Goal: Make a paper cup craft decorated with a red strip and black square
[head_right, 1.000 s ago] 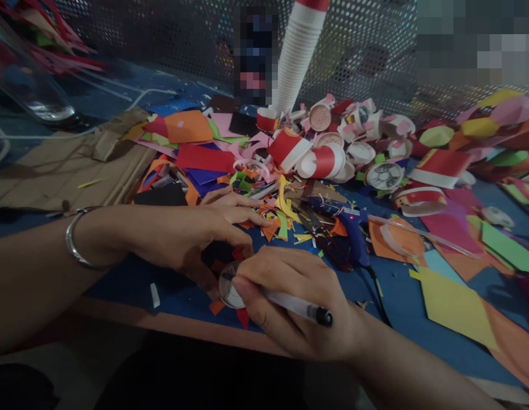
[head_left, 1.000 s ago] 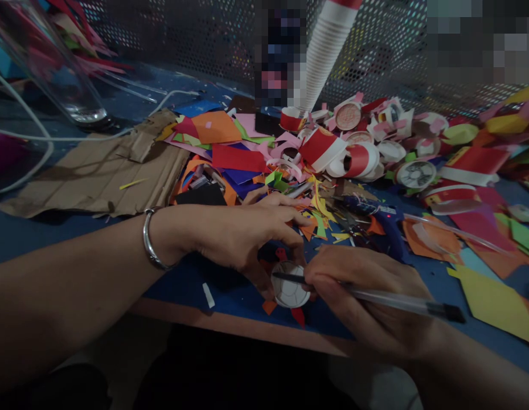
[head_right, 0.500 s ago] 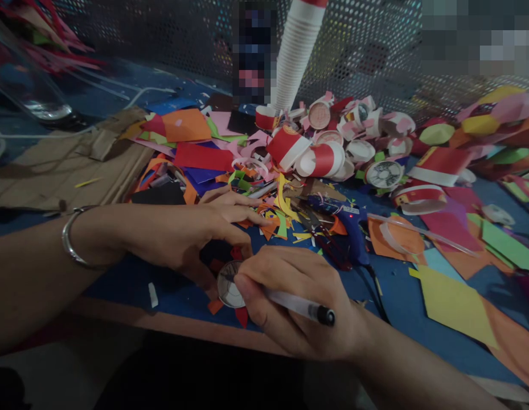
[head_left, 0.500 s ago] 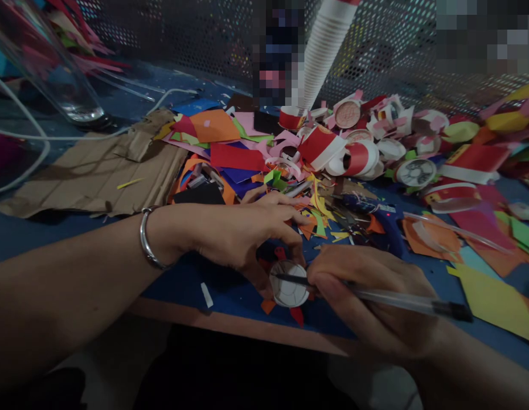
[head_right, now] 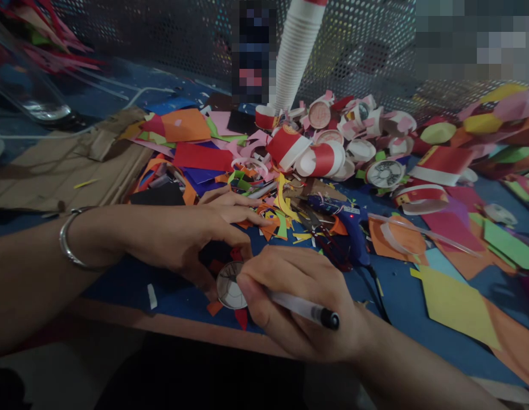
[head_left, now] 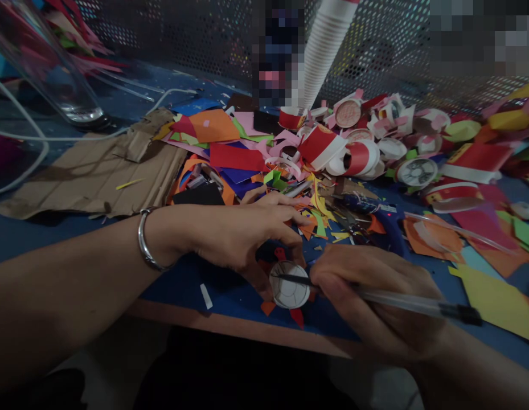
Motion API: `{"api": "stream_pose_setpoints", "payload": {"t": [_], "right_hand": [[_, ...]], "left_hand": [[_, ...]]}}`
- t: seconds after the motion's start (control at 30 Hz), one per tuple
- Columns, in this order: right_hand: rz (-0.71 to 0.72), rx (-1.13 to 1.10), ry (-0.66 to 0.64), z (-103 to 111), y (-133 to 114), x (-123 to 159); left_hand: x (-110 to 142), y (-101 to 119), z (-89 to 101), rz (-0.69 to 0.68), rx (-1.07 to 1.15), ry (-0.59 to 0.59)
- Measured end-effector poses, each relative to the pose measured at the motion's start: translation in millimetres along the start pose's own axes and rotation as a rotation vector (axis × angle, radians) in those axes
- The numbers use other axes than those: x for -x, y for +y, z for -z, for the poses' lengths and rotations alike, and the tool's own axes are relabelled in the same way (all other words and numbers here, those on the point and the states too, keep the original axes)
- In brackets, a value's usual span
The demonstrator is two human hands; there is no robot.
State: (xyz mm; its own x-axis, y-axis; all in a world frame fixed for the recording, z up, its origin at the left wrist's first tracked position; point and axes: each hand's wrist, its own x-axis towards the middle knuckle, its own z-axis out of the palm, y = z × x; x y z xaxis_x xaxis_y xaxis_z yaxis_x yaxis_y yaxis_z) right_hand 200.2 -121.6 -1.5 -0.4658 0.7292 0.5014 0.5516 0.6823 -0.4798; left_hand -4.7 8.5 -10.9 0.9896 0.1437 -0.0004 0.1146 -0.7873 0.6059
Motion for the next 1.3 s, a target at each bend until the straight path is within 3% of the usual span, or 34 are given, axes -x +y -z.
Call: {"api": "stream_pose_setpoints", "payload": {"t": [1.3], "right_hand": [[0.056, -0.051, 0.023, -2.7, 2.9, 2.0]], "left_hand": [[-1.0, 2.4, 1.3, 0.056, 0.019, -0.016]]}}
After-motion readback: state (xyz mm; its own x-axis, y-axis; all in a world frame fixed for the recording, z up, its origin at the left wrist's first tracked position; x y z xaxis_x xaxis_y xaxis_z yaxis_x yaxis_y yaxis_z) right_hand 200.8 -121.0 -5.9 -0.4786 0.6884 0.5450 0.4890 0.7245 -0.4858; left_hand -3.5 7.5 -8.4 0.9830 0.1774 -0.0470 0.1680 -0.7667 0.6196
